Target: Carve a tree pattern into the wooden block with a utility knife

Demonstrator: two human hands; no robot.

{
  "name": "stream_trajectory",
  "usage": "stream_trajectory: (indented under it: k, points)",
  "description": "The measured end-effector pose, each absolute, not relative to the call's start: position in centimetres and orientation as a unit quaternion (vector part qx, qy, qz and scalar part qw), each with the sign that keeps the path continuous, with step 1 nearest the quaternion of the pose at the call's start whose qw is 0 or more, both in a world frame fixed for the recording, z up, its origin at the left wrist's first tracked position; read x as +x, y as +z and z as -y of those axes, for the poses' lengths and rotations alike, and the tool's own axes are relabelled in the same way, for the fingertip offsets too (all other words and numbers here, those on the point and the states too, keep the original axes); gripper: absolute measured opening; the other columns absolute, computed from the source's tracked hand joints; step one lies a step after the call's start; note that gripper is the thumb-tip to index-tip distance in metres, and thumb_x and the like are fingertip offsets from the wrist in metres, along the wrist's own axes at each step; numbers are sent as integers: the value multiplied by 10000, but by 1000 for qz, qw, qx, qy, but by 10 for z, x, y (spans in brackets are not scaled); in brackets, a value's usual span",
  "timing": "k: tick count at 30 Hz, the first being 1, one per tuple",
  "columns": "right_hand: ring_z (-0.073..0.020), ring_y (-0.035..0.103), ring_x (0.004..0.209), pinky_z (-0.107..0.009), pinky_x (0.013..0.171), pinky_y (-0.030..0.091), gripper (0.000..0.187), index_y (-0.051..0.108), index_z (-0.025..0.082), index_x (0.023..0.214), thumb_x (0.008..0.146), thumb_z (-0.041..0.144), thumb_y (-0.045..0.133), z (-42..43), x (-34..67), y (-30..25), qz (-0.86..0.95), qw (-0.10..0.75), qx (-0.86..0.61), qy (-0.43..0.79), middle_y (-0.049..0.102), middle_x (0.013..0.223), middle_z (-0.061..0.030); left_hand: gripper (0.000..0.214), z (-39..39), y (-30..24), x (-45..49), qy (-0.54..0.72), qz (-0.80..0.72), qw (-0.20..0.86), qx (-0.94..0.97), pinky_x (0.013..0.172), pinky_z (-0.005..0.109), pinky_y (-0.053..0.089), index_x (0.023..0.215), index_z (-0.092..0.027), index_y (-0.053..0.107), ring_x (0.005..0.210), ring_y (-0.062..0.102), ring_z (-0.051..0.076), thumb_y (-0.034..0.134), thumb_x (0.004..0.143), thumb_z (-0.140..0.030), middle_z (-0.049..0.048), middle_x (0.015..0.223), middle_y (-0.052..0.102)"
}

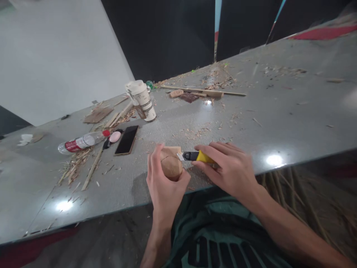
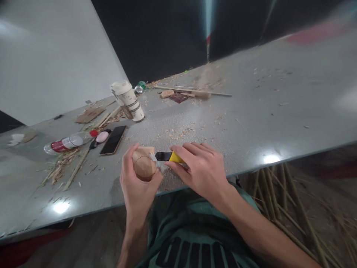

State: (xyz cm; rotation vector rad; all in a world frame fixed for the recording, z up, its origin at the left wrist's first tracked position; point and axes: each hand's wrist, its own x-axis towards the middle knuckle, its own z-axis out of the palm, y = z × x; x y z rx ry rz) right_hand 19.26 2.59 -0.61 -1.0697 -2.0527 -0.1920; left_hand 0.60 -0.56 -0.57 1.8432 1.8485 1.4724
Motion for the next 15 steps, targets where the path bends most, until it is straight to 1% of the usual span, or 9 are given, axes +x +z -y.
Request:
stream_trajectory:
  k: [3,4,5,6,7,9,12,14,15]
  points:
    - [-207,658,780,-352,707,448,301,739,222,1126,1100,464,562,-34,213,1,776,409,-477,-56,769,938,-69,785,10,-8,5,491,-612,72,616,1041,513,558,1439,-344,530,1273,663,331,741,718,-117,67,1406,654]
    - [-196,588,692,-360,651,396,331,736,225,1045,1104,481,533,-38,224,7,717,443,-532,-78,730,854,-63,780,11,-8,5,490,-611,73,617,1027,510,562,1414,-345,545,1243,673,327,739,697,-108,62,1388,661]
    - [-191,483,623,-376,617,325,390,714,237,936,1099,528,511,-41,235,15,651,471,-584,-113,627,724,-45,773,13,-9,4,489,-608,77,620,1013,507,566,1393,-346,559,1212,682,323,738,680,-105,57,1371,668]
    - [-197,405,609,-395,619,275,436,690,256,877,1097,567,477,-44,246,24,602,483,-623,-133,514,655,-31,766,14,-9,4,487,-606,90,622,1008,504,566,1383,-348,568,1192,688,316,734,676,-103,54,1363,672]
    - [-218,401,664,-414,662,286,431,690,281,925,1111,563,422,-45,256,32,583,478,-646,-119,473,703,-34,758,14,-8,4,488,-608,111,616,1014,503,564,1388,-349,567,1183,689,307,726,689,-103,53,1363,672]
    - [-222,334,662,-422,670,273,416,654,317,849,1096,575,441,-44,266,43,564,515,-631,-138,350,706,-15,733,13,-6,5,498,-608,148,601,1050,509,551,1401,-348,566,1214,679,301,723,723,-118,54,1393,667]
    - [-214,404,659,-416,668,329,412,636,310,904,1107,594,418,-42,262,37,619,453,-637,-73,419,683,-9,700,9,-3,8,521,-591,191,585,1115,511,529,1433,-336,575,1308,644,305,726,776,-147,65,1487,635]
    - [-184,444,586,-373,595,335,403,658,272,916,1084,596,490,-46,250,21,673,418,-609,-29,508,642,-1,670,6,-4,8,546,-554,257,573,1049,467,577,1471,-326,568,1224,682,276,715,833,-182,80,1485,645]
    - [-182,505,593,-354,593,349,389,684,260,968,1092,575,493,-48,244,12,705,384,-597,-3,595,676,-10,645,4,-4,6,562,-524,305,563,984,432,606,1493,-321,557,1150,704,253,698,873,-212,90,1473,656]
